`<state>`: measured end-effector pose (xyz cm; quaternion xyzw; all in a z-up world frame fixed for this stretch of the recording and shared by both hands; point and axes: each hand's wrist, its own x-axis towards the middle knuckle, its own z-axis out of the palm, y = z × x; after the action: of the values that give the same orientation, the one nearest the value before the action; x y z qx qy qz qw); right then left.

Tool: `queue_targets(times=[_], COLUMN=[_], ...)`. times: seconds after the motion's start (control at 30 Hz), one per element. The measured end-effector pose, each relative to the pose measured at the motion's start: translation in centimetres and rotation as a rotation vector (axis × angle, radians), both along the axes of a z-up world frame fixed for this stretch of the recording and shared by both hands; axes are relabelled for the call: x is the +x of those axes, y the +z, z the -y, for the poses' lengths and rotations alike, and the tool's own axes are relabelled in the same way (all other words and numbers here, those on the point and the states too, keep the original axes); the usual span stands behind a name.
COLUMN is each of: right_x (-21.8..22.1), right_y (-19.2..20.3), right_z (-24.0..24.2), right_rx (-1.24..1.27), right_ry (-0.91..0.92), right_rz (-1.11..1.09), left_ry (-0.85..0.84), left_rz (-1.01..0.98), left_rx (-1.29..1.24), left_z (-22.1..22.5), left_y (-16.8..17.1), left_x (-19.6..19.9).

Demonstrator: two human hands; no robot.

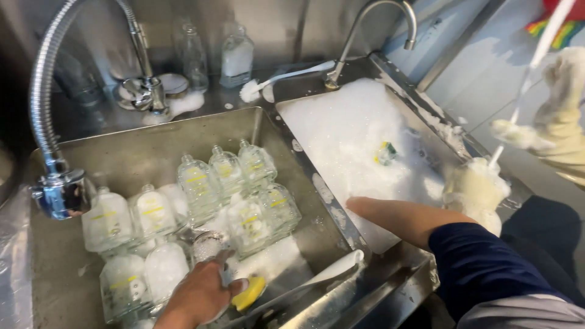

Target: Manually washing glass bottles using a bottle brush and sponge in a sink.

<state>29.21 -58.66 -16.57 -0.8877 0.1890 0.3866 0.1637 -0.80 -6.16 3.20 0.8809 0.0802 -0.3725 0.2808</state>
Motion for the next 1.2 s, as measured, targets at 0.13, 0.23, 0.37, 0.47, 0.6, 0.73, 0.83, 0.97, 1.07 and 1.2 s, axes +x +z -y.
queue_targets(times=[0.13, 0.23, 0.37, 0.47, 0.6, 0.73, 0.83, 0.97, 1.07, 1.2], right_x=[0.2, 0.7, -4.2, -8.7, -8.6, -7.4, -7.8, -7.6, -9.3, -10.3], right_y=[-1.8, -0.9, 17.2, 26.3, 25.0, 20.8, 21.1, 21.5, 22.4, 24.1], right_z=[0.6, 0.6, -9.4, -13.6, -13.8, -14.8, -16.6, -17.2, -17.6, -18.2], right_rx=[0.027, 0.039, -0.043, -0.024, 0.336, 0.944, 1.689, 1.968, 1.987, 1.851], right_ry=[-0.061, -0.101, 0.239, 0.219, -0.276, -0.877, -1.015, -0.949, -0.954, -0.889], right_rz=[-0.04, -0.063, -0.047, 0.149, 0.525, 0.655, 0.431, 0.586, 0.611, 0.675], left_ry=[-0.02, -0.016, 0.019, 0.05, 0.03, 0.025, -0.022, 0.005, 0.017, 0.019], left_rz=[-0.002, 0.018, 0.047, 0.044, 0.099, 0.082, 0.216, 0.266, 0.26, 0.228], left_rx=[-0.022, -0.057, -0.155, -0.182, -0.192, -0.196, -0.244, -0.254, -0.254, -0.247], left_z=[0.1, 0.3, 0.3, 0.3, 0.1, -0.1, -0.4, -0.4, -0.5, -0.5], left_y=[0.1, -0.6, -0.6, 0.1, -0.4, 0.6, 1.3, 1.6, 1.7, 1.1], left_x=[0.1, 0.2, 0.1, 0.1, 0.3, 0.1, -0.3, -0.3, -0.4, -0.4])
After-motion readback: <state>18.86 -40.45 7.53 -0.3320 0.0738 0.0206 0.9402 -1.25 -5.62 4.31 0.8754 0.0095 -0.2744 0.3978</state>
